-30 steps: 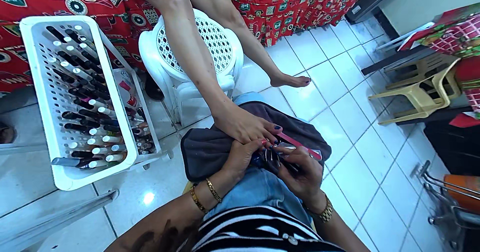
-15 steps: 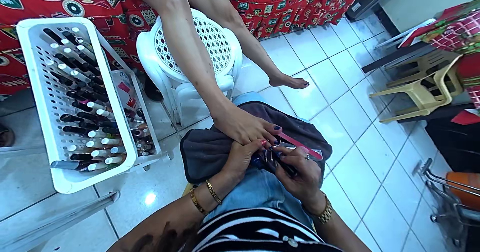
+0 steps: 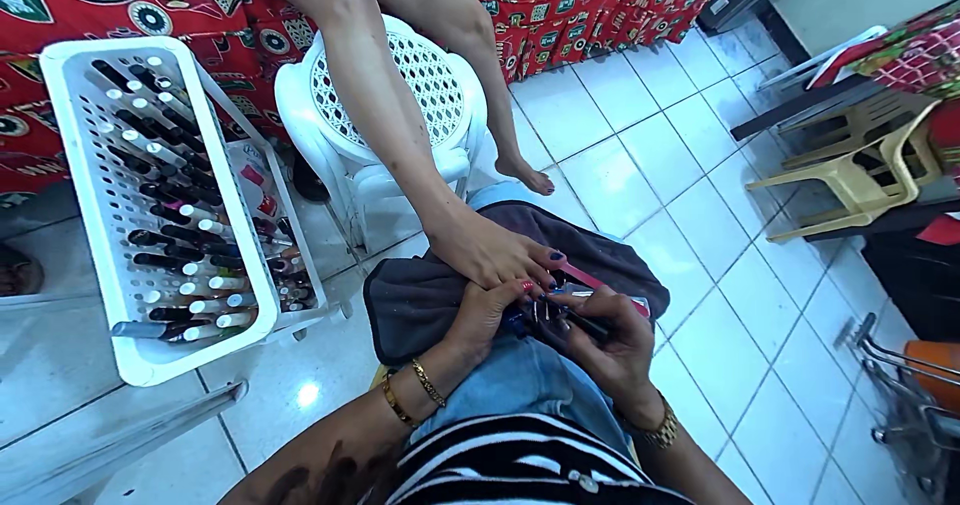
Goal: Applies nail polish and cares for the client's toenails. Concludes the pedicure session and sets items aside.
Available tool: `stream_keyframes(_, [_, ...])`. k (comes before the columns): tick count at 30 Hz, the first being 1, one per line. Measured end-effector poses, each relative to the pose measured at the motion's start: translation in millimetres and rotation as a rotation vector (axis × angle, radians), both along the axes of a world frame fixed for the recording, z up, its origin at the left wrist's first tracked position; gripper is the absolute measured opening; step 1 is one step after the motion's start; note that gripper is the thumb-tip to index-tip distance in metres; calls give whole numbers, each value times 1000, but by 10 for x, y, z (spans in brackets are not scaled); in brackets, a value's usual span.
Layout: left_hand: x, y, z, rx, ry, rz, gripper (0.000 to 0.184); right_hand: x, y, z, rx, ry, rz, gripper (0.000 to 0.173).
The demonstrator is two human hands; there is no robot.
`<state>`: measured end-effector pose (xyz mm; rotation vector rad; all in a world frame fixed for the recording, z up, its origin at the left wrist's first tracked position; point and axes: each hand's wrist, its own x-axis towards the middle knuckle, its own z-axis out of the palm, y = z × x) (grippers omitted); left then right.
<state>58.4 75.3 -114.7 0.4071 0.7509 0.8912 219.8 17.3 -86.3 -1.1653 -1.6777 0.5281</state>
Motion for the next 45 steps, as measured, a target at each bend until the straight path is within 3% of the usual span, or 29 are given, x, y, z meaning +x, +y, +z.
stream_keyframes(25, [-11,-17,-7,-35,-10,-11,23,-37,-3,24,67,-226,-19,11])
stream_keyframes(29, [-25,-24,-24,-30,-28,-22,23,-21,-2,47,30,-188,-7,11])
stream_keyframes(35, [-31,-27,-35,-47,-54,-13,21,2,4,63,-72,42,8,16])
stream_keyframes(45, [-27,-33,-38,-58,-55,-9,21,-36,-9,41,-13,-78,-24,13])
